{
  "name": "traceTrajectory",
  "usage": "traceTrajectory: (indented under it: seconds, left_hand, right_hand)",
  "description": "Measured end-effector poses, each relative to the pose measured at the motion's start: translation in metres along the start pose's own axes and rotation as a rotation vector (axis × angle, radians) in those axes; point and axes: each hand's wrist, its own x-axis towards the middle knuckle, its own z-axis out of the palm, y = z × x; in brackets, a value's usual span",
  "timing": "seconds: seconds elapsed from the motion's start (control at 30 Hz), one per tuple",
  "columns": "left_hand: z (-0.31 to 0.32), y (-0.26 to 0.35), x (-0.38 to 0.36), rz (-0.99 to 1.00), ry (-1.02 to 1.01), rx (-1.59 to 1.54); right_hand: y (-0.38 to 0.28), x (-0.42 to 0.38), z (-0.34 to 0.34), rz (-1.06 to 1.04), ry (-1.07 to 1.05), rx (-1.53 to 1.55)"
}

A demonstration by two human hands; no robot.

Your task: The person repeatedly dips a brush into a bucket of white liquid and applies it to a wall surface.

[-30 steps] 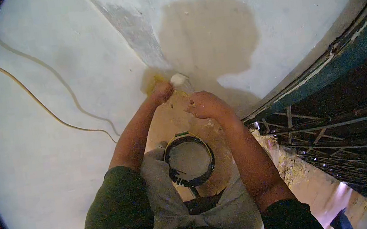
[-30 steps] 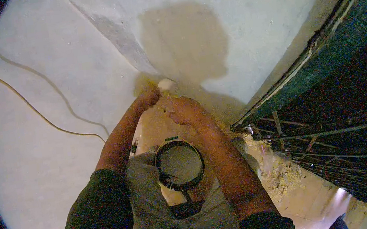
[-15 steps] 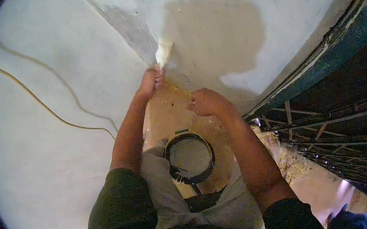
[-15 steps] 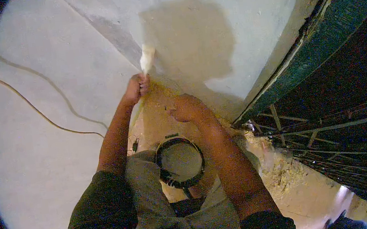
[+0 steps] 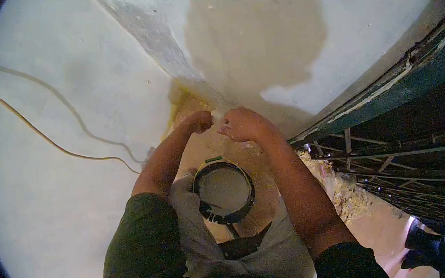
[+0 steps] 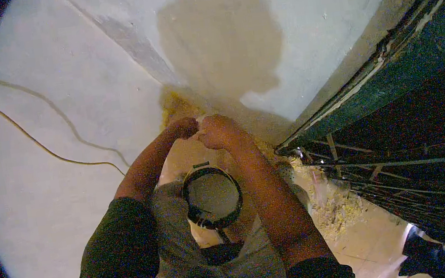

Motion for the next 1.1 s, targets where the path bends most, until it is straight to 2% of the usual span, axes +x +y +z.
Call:
traceTrajectory:
  seconds: [0.07,0.1,0.17,0.2,0.27,0.3,0.37,0.5,0.57,0.6,0.67,0.7,0.73,0.8,0.83,0.87,0.93,0.97,1.03,1.07,1.1]
  left_hand:
    - [0.000,0.003,0.004,-0.220,0.079,-0.409]
    - [-0.004,0.004,0.004,-0.221,0.084,-0.408]
    - [-0.014,0.005,-0.003,-0.470,0.343,-0.411]
    - [-0.022,0.006,-0.011,-0.470,0.344,-0.408]
    - [-0.042,0.009,-0.032,-0.371,0.566,-0.954]
    - [-0.060,0.011,-0.040,-0.374,0.565,-0.948]
    - [-0.098,0.014,-0.053,-0.679,0.407,-1.868]
    - [-0.144,0.016,-0.095,-0.686,0.472,-1.958]
    - [-0.163,0.014,-0.120,-0.408,0.618,-2.129]
    - [-0.172,0.014,-0.130,-0.411,0.617,-2.126]
    - [-0.185,0.014,-0.144,-0.362,0.812,-2.185]
    - [-0.189,0.018,-0.141,-0.279,0.901,-2.266]
    - [-0.183,0.017,-0.134,-0.278,0.904,-2.266]
    - [-0.148,0.007,-0.106,-0.268,0.879,-2.336]
    - [-0.121,-0.001,-0.086,-0.268,0.862,-2.120]
    - [-0.075,-0.011,-0.061,-0.265,0.866,-2.124]
    - [0.006,-0.032,0.004,-0.745,0.543,-1.437]
    - [-0.003,-0.020,-0.002,-0.742,0.540,-1.444]
    - [-0.038,0.012,-0.024,-0.563,0.527,-1.611]
    - [-0.027,0.007,-0.021,-0.559,0.525,-1.615]
    - [-0.001,-0.006,-0.015,-0.541,0.348,-1.836]
  right_hand:
    - [0.004,0.000,0.003,0.005,-0.044,-0.027]
    - [0.010,0.001,0.007,0.007,-0.011,-0.018]
    - [0.012,-0.002,0.002,0.009,0.028,-0.010]
    - [0.006,-0.008,-0.009,0.043,-0.021,-0.011]
    - [0.003,-0.016,-0.016,0.073,-0.068,-0.010]
    - [0.005,-0.020,-0.015,0.043,-0.002,0.017]
    - [0.003,-0.024,-0.017,0.008,0.068,0.051]
    - [-0.003,-0.028,-0.021,0.082,0.000,0.030]
    - [0.002,-0.026,-0.014,0.080,-0.017,0.033]
    - [0.004,-0.026,-0.011,0.060,0.019,0.015]
    - [0.007,-0.028,-0.011,0.040,0.058,-0.001]
    - [0.007,-0.029,-0.012,0.064,0.022,0.006]
    - [0.007,-0.029,-0.014,0.088,-0.015,0.011]
    - [0.013,-0.032,-0.013,0.059,0.016,0.011]
    - [0.014,-0.033,-0.012,0.031,0.045,0.015]
    - [0.015,-0.032,-0.013,0.032,0.042,0.010]
    - [0.016,-0.032,-0.013,0.014,-0.007,0.009]
    - [0.017,-0.031,-0.010,0.019,-0.013,0.008]
    - [0.022,-0.029,-0.004,-0.015,0.023,-0.026]
    - [0.020,-0.028,-0.005,-0.010,0.020,-0.027]
    - [0.016,-0.027,-0.007,0.043,-0.003,-0.025]
